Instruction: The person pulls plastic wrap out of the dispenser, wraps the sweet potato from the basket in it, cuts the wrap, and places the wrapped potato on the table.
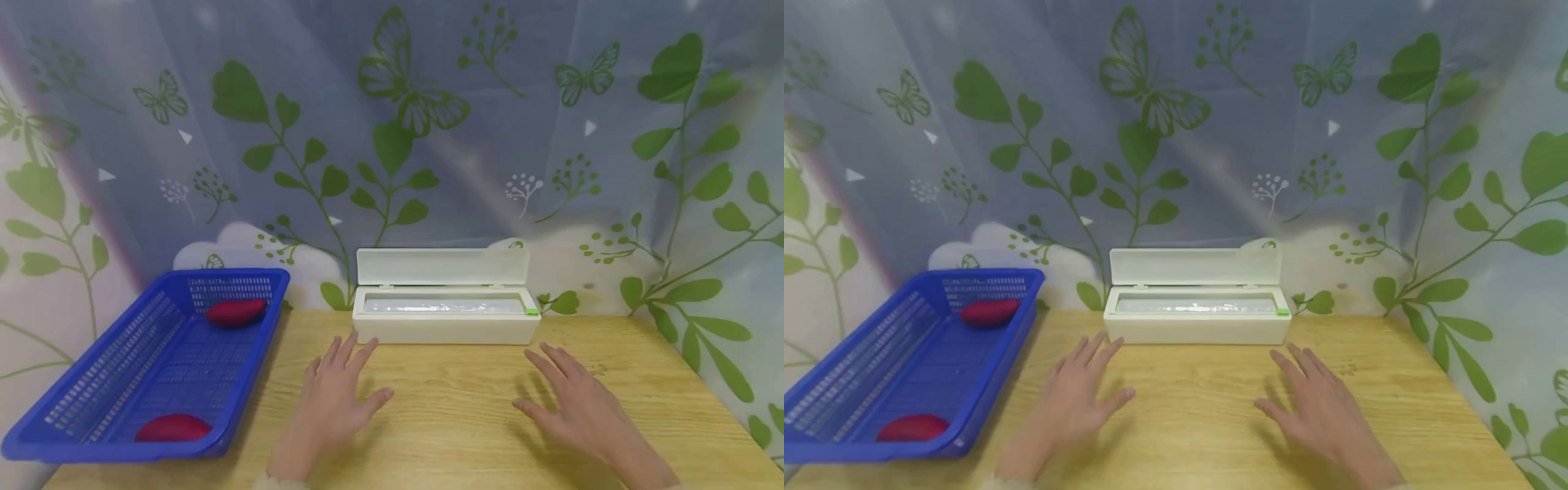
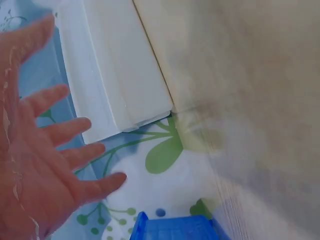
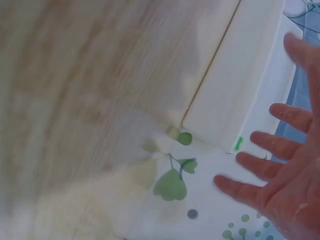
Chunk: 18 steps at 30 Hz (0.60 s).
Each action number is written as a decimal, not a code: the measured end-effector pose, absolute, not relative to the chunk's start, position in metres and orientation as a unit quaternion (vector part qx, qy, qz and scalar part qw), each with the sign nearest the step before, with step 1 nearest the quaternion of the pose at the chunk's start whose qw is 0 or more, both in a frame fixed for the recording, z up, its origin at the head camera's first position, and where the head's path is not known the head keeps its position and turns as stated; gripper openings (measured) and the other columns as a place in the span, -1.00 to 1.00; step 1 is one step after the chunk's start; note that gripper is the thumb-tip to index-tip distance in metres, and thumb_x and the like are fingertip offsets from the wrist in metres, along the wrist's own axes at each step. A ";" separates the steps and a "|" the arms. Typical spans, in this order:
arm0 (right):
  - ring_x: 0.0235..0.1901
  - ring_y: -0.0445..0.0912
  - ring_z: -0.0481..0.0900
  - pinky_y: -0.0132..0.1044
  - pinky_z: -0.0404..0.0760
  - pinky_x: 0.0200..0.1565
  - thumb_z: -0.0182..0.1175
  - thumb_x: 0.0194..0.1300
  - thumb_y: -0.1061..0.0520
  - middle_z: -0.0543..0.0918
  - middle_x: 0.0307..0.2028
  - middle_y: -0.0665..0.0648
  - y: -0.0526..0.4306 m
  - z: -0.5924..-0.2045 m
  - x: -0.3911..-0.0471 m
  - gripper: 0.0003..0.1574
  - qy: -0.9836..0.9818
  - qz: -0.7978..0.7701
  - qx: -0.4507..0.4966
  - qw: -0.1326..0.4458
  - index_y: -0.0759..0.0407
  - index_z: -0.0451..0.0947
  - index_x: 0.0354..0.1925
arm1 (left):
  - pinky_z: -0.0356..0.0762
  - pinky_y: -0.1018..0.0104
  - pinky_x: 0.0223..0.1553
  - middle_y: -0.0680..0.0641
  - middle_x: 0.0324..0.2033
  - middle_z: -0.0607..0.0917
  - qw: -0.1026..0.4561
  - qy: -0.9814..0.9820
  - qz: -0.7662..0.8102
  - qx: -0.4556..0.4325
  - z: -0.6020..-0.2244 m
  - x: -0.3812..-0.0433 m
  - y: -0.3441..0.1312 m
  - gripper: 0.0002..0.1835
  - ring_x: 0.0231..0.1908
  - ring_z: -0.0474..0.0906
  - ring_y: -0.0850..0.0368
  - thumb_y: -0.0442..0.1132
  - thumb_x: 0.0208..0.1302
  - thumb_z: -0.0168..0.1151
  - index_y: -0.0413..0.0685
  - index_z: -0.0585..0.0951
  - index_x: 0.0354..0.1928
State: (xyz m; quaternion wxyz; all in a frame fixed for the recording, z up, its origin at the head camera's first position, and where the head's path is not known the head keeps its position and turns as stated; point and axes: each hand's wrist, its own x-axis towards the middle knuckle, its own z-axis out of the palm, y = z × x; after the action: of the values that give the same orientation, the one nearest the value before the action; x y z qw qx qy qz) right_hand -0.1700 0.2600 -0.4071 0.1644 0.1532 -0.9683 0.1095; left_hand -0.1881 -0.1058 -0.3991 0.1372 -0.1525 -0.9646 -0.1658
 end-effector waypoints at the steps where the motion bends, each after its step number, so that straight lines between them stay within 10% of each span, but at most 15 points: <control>1: 0.19 0.30 0.38 0.27 0.49 -0.02 0.20 0.16 -0.34 0.39 0.27 0.29 0.260 -0.407 -0.173 -0.13 -0.963 0.118 0.165 0.176 0.13 0.36 0.26 | 0.27 -0.33 0.18 -0.13 0.38 0.28 0.141 -0.961 -0.181 -0.158 -0.397 -0.193 -0.106 -0.24 0.37 0.19 -0.19 0.30 0.17 0.13 0.23 0.26 0.38; 18: -0.11 0.16 0.61 0.06 0.62 -0.22 0.28 0.15 0.11 0.65 -0.07 0.21 0.275 -0.391 -0.253 -0.59 -0.930 0.104 0.226 0.270 0.21 0.55 -0.01 | 0.42 -0.13 0.14 -0.02 0.23 0.50 0.142 -0.940 -0.199 -0.239 -0.379 -0.283 -0.098 -0.46 0.23 0.41 -0.08 -0.09 0.22 0.22 0.10 0.42 0.27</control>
State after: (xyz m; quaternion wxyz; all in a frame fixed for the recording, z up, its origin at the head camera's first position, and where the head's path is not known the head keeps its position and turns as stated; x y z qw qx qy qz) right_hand -0.2534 0.2749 -0.3908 0.2697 0.2256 -0.9303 0.1041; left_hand -0.2835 -0.0982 -0.3791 0.1424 -0.2386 -0.9398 -0.1989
